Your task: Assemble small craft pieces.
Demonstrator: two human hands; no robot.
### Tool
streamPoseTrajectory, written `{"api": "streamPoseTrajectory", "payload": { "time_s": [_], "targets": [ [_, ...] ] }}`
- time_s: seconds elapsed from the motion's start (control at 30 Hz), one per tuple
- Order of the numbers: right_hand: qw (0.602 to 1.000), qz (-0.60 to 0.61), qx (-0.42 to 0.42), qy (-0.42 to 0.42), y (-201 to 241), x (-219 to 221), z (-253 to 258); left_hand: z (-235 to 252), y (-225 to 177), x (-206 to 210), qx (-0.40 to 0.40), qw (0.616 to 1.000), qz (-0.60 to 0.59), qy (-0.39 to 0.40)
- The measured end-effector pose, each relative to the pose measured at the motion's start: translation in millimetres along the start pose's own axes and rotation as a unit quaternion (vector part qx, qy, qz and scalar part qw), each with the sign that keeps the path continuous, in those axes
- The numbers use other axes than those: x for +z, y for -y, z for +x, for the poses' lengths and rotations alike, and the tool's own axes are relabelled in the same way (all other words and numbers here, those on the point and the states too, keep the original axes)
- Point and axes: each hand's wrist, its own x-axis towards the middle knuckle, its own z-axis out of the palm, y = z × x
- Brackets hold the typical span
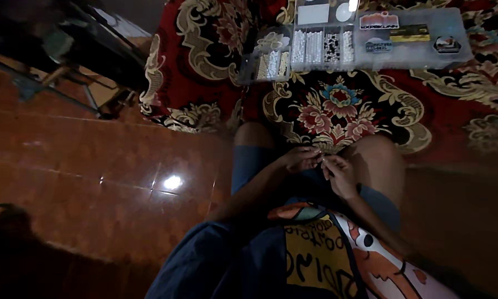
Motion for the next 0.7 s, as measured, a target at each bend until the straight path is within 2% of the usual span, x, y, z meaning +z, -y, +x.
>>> {"api": "streamPoseTrajectory", "payload": {
  "time_s": [0.7],
  "targets": [
    [1.000, -0.010, -0.001, -0.003, -3.0, 0.6, 1.8, -0.1, -0.5, 4.1, -0.002, 1.000, -0.009, -0.004]
  ]
}}
